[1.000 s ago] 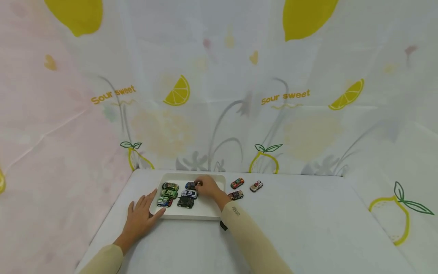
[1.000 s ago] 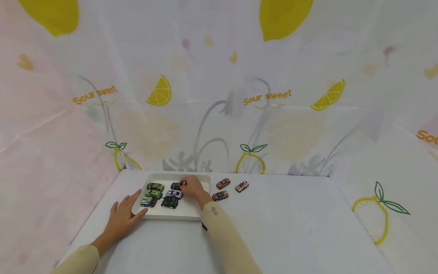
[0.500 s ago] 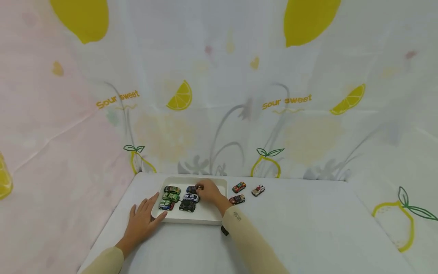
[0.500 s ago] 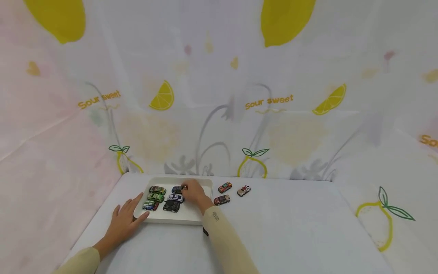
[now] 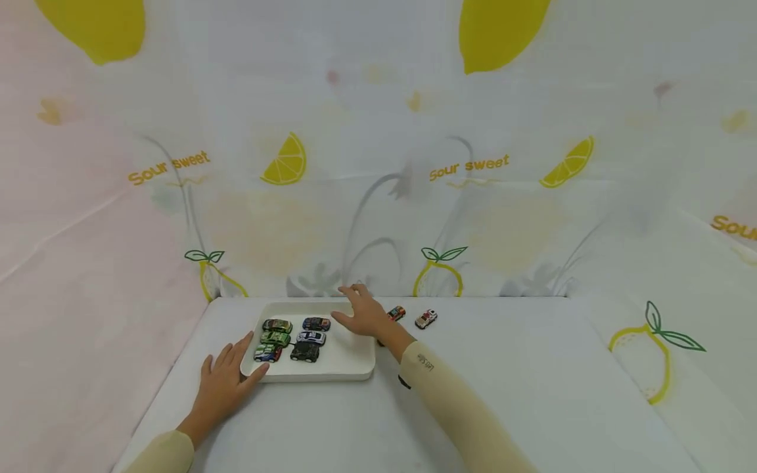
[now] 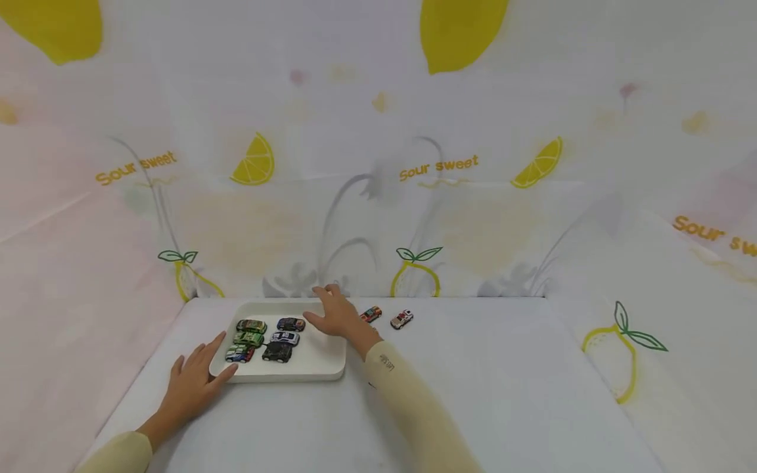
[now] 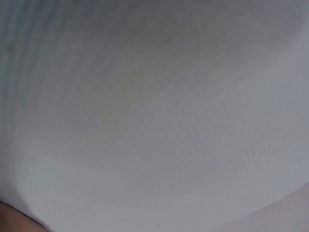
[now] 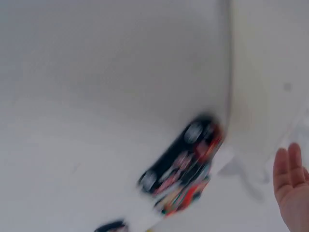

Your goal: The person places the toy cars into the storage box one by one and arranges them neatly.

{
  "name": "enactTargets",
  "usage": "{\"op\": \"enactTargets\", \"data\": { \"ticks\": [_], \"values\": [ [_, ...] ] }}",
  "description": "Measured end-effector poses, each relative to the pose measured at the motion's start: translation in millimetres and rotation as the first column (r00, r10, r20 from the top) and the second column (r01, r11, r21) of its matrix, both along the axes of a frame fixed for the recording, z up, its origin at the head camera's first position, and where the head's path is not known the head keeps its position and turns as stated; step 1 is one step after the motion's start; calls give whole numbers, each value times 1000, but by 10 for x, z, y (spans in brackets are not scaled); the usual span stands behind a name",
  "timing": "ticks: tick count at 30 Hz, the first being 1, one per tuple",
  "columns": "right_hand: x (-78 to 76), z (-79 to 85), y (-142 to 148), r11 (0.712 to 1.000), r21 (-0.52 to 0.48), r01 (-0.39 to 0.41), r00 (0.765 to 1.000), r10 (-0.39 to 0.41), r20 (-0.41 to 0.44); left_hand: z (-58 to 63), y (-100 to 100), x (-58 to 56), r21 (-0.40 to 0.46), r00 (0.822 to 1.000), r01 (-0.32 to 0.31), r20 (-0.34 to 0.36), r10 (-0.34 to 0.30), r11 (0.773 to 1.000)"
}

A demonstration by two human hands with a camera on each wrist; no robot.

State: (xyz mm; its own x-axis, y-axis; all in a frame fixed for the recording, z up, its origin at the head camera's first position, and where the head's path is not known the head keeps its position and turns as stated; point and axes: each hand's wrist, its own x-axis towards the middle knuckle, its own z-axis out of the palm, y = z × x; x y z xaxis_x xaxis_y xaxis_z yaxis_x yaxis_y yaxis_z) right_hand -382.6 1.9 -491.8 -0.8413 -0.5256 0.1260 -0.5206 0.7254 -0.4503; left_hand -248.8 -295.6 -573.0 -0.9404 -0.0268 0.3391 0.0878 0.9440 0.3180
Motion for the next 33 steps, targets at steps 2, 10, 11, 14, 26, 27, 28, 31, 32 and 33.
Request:
{"op": "enactTargets", "data": {
  "ticks": [2,10,11,14,26,27,28,31,32,33],
  "values": [
    [-29,4,119,999,44,12,999,-10,-39,-41,-34,47,6,1000,-13,12,12,1000],
    [-119,-112,771,983,134,127,984,-108,-139,-51,-58,101,5,1000,-17,5,16,1000],
    [-119,-111,844,981,141,136,984,-117,-136,-39,-67,97,9,1000,-15,5,15,1000],
    [-123,-117,1040,970,178,164,981,-141,-134,-24,-82,81,8,1000,-9,10,9,1000],
    [-131,-229,1516,941,264,212,975,-187,-116,13,-22,28,21,999,-9,31,8,1000],
    [-126,-236,1537,939,266,216,975,-193,-108,15,-15,26,23,999,-7,33,7,1000],
    [-121,-239,1553,939,264,222,974,-204,-95,17,-10,24,24,999,-6,35,6,1000],
    [-105,-265,1600,932,270,240,971,-232,-64,25,4,16,28,999,-1,39,0,1000],
    [-100,-279,1616,929,278,245,969,-240,-53,28,8,12,29,999,2,40,-3,1000],
    [-93,-294,1634,923,291,250,968,-249,-39,29,13,7,29,999,4,38,-5,1000]
  ]
}}
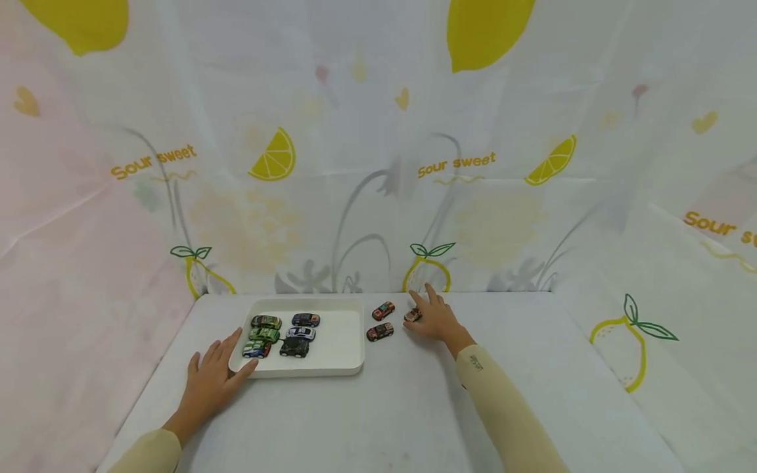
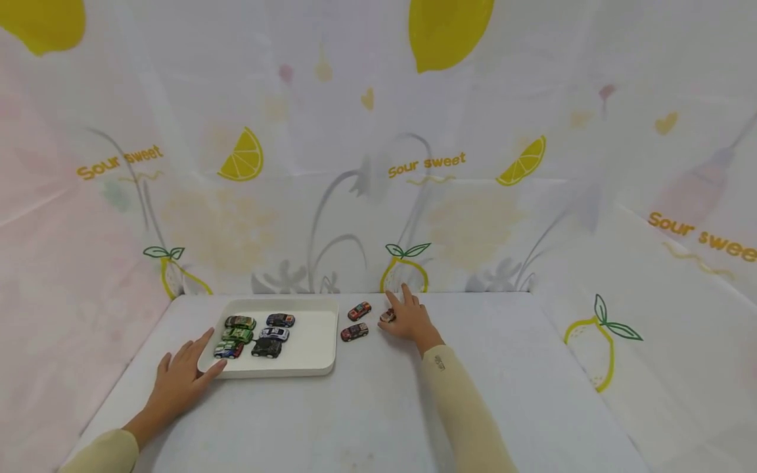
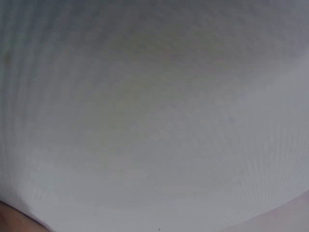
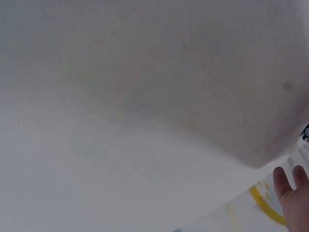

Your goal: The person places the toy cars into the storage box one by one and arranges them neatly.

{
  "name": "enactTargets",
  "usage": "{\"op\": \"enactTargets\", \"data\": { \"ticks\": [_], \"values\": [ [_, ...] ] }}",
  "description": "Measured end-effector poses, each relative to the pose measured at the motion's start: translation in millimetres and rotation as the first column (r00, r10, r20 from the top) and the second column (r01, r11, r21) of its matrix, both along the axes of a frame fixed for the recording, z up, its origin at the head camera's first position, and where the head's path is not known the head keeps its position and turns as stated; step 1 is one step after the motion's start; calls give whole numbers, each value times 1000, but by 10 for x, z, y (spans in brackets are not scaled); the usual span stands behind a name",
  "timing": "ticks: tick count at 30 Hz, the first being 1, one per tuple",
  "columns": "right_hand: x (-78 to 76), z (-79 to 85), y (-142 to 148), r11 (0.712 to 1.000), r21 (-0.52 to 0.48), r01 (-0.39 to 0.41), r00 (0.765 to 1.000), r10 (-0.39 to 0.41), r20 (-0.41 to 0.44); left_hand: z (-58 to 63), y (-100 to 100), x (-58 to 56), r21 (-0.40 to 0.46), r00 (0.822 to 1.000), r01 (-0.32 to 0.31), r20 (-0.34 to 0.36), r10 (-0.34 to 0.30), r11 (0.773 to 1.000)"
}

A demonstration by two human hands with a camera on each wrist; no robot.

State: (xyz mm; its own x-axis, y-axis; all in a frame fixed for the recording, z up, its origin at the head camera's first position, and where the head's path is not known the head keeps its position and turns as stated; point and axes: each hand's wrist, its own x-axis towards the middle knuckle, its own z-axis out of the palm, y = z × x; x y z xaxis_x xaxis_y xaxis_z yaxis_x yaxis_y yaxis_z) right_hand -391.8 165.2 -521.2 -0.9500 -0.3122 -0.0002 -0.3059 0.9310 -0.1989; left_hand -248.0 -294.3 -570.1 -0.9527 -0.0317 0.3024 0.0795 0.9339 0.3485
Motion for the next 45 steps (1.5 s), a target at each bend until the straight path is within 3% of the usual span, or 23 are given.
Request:
{"op": "enactTargets", "data": {
  "ticks": [5,13,24,32,35,40,45],
  "values": [
    [2,-73,36,1000,22,5,999,-6,45,0,-17,-31,-11,1000,7,-5,-7,1000],
    [-50,-125,29,999,27,24,1000,-24,11,35,-17,-47,-15,1000,2,-8,-2,1000],
    [-69,-180,-44,974,-220,-47,998,34,-61,-1,-25,-28,-13,1000,-1,-10,1,1000],
    [30,-129,-79,993,-106,47,998,-51,-36,-35,-18,-14,-7,1000,-3,6,3,1000],
    [28,-118,-89,994,-99,45,999,-48,-27,-20,-23,-9,-10,1000,-2,-1,2,1000],
    [17,-145,-81,994,-106,-1,999,-4,-44,-19,-30,-22,-16,1000,-2,-3,2,1000],
    [12,-122,-29,974,-226,12,1000,-18,-22,-17,-40,-35,-17,1000,-1,-8,1,1000]
  ]
}}
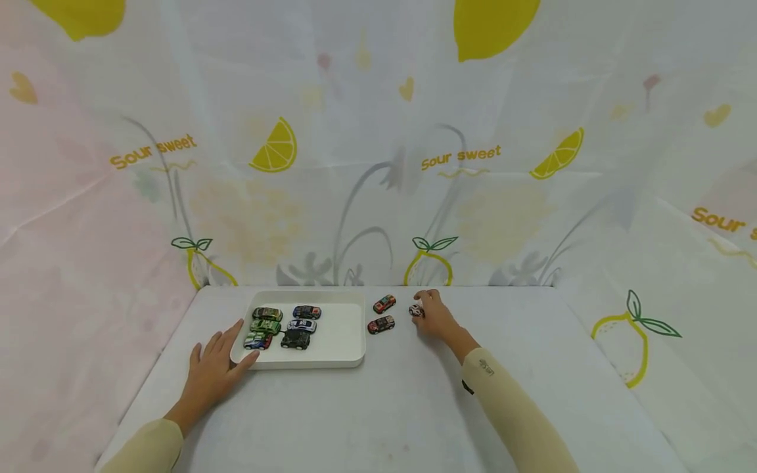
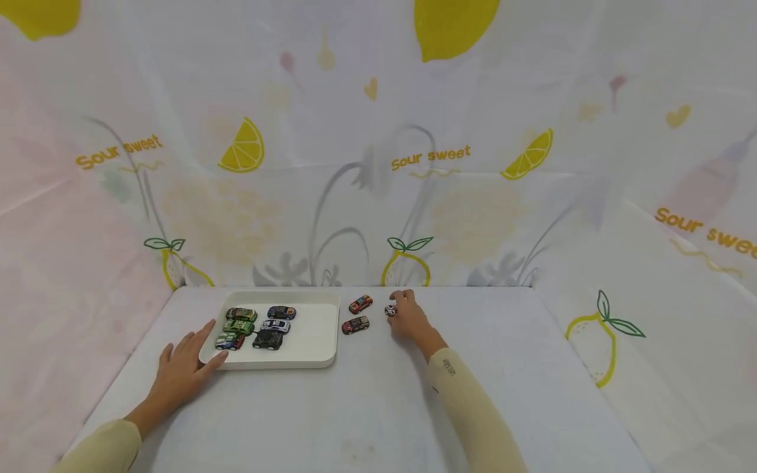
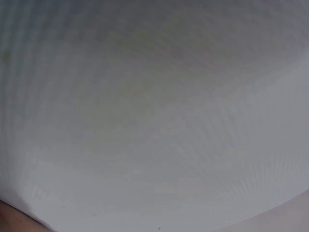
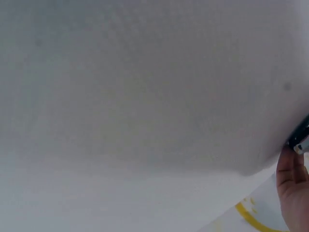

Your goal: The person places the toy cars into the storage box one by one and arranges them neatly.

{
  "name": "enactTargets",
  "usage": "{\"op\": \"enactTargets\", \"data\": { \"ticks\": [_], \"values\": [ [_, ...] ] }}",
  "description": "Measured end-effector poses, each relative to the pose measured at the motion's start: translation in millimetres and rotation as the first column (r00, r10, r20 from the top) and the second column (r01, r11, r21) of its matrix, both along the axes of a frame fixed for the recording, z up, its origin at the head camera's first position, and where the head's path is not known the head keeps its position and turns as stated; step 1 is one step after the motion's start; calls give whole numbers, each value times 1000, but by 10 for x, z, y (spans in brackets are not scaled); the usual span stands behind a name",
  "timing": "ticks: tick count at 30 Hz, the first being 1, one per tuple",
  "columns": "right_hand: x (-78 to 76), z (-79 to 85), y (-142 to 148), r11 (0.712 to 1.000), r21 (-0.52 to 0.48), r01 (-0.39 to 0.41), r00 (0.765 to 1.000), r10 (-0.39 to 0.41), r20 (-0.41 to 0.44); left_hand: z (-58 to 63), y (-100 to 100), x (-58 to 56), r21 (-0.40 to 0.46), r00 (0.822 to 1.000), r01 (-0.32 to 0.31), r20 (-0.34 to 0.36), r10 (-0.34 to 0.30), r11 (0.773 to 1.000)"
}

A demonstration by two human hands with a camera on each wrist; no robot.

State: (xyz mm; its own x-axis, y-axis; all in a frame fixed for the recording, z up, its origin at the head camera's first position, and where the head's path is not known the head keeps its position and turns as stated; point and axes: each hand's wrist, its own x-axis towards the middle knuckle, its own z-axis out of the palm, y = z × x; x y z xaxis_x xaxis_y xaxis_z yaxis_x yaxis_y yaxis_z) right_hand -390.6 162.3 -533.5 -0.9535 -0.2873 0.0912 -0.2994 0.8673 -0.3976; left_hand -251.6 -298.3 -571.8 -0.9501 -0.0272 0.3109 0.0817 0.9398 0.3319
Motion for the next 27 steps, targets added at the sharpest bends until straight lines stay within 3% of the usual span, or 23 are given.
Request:
{"op": "enactTargets", "data": {
  "ticks": [2,12,19,27],
  "values": [
    [-24,13,25,999,-29,17,999,-16,30,15,-5,-2,3,1000,2,-5,-2,1000],
    [-79,41,-3,998,50,33,996,-37,81,48,6,7,4,999,23,-35,-22,1000],
    [-63,103,-120,1000,-7,0,1000,0,11,24,17,8,5,999,21,-30,-21,1000],
    [36,299,-400,996,-43,-77,994,74,-75,17,11,30,10,1000,15,-27,-15,1000]
  ]
}}
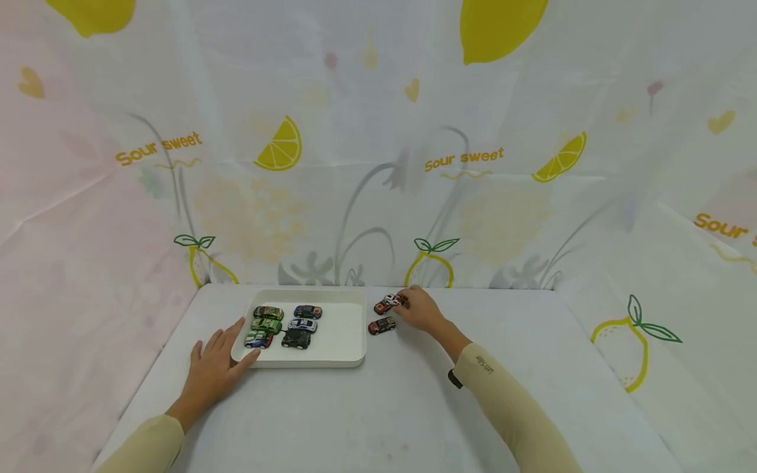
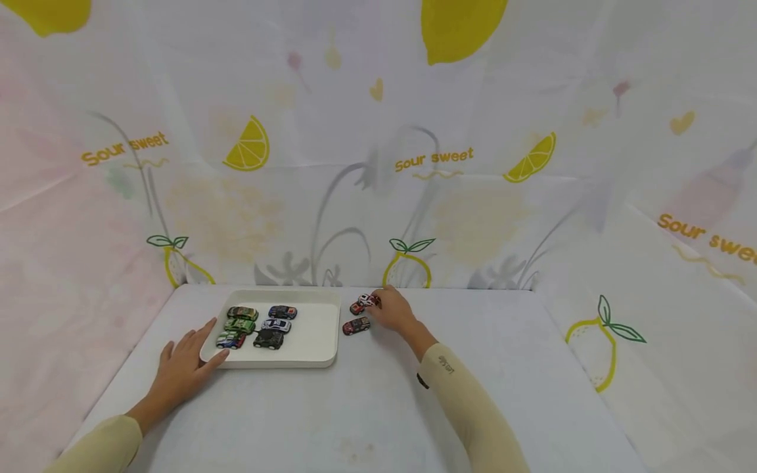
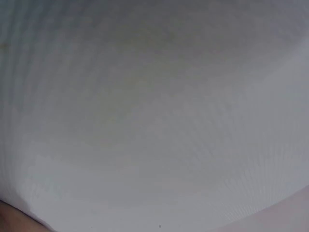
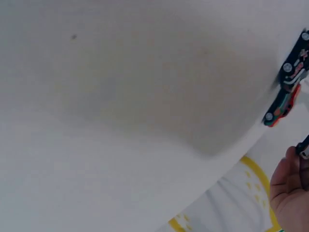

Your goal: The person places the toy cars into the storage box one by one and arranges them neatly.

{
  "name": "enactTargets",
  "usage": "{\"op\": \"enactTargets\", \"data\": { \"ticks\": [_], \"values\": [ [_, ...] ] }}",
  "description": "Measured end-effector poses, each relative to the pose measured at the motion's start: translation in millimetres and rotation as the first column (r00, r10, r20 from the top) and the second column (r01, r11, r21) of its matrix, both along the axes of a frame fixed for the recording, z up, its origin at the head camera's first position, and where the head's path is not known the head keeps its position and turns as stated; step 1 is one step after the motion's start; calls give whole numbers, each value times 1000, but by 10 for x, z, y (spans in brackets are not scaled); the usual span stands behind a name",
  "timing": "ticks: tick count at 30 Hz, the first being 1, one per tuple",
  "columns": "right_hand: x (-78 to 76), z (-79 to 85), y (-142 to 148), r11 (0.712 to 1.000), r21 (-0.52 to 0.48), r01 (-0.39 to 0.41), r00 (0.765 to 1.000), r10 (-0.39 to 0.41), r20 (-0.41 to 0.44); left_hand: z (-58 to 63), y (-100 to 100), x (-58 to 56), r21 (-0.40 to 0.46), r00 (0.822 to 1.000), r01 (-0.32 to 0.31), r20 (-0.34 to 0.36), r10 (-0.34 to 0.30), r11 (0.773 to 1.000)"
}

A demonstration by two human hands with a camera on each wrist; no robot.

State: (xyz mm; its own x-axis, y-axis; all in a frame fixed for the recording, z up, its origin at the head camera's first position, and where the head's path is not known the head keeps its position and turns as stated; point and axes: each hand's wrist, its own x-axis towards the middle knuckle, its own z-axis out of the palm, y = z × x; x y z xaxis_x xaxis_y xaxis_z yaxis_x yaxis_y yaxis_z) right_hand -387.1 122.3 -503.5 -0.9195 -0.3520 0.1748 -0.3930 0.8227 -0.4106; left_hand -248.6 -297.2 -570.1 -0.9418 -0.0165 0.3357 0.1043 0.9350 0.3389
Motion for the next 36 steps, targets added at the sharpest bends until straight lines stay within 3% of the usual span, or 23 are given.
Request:
{"op": "enactTargets", "data": {
  "ticks": [9,19,28,32,36],
  "values": [
    [176,110,-356,983,-31,-179,982,177,-67,7,8,10,6,1000,7,-2,-7,1000],
    [378,63,-735,956,-15,-293,954,291,-74,-5,1,3,-7,1000,-6,10,6,1000],
    [459,-128,-964,954,163,-251,957,270,-106,20,21,21,-5,1000,-5,17,5,1000],
    [487,-188,-1063,937,276,-212,960,252,-120,24,18,25,-6,1000,-11,23,11,1000],
    [535,-209,-1135,921,328,-211,961,256,-101,21,17,7,-8,1000,-13,28,13,1000]
  ]
}}
